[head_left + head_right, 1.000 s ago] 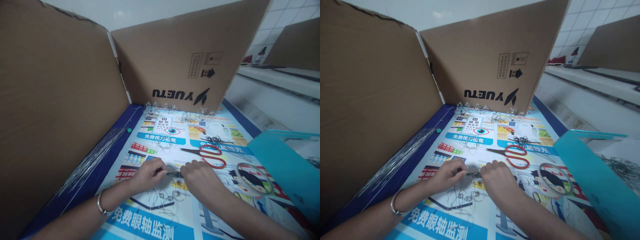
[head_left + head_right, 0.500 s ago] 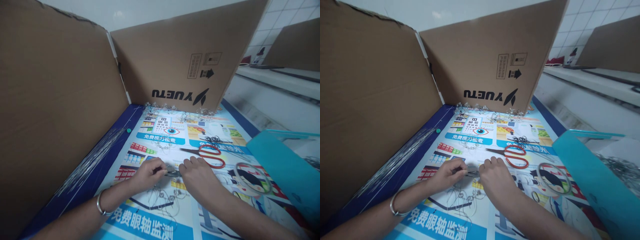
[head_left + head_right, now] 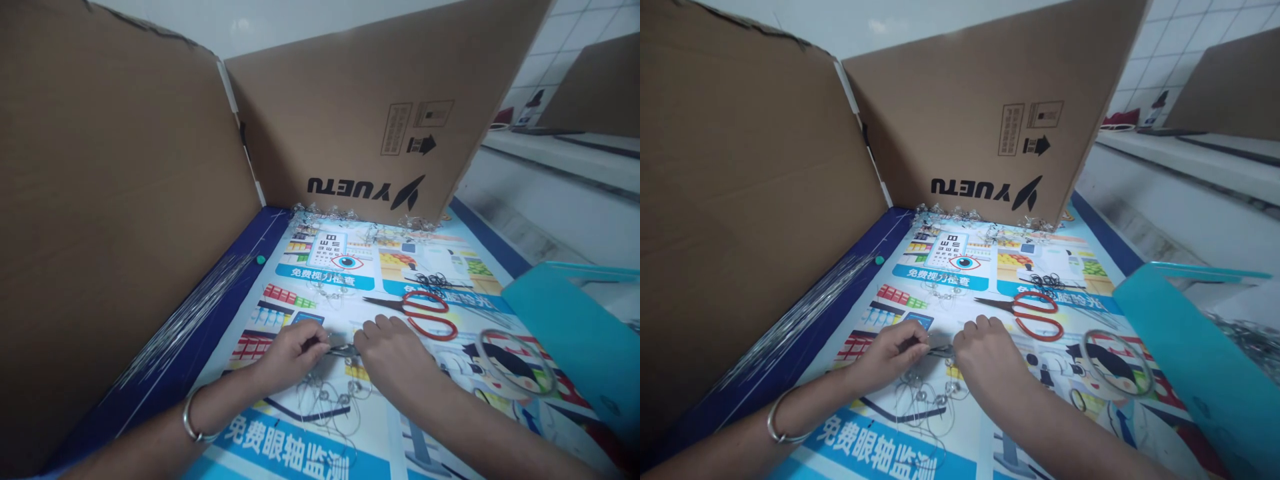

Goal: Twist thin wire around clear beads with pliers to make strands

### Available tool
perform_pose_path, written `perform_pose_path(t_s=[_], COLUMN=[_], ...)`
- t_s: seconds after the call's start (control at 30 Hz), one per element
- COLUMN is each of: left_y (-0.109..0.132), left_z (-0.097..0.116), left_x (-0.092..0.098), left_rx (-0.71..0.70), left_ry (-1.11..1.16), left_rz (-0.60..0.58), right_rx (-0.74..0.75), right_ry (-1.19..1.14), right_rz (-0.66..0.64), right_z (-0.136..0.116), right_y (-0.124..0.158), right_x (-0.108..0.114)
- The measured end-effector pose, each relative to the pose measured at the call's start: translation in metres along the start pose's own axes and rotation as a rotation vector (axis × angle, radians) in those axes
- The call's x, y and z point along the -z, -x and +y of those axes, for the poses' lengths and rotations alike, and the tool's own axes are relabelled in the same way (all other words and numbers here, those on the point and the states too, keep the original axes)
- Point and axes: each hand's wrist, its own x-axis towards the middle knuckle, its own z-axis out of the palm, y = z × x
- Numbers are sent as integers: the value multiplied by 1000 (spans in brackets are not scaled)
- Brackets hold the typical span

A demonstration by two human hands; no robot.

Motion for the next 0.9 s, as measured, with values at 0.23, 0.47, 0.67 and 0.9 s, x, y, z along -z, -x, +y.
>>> perform_pose_path(t_s=[0.23,0.47,0.67,0.9], left_y=[4,4,5,6], left_z=[-2,-2,-5,0], left_x=[1,0,-1,-1], left_rx=[13,-28,-76,-59], left_ry=[-12,-26,-44,-76], left_rz=[-6,-16,-41,-115], right_rx=[18,16,11,-2], right_ry=[-15,-42,-66,-87], right_rz=[-22,-36,-74,-109], right_z=[-3,-2,-3,-4], right_y=[0,2,1,2], right_x=[3,0,1,3])
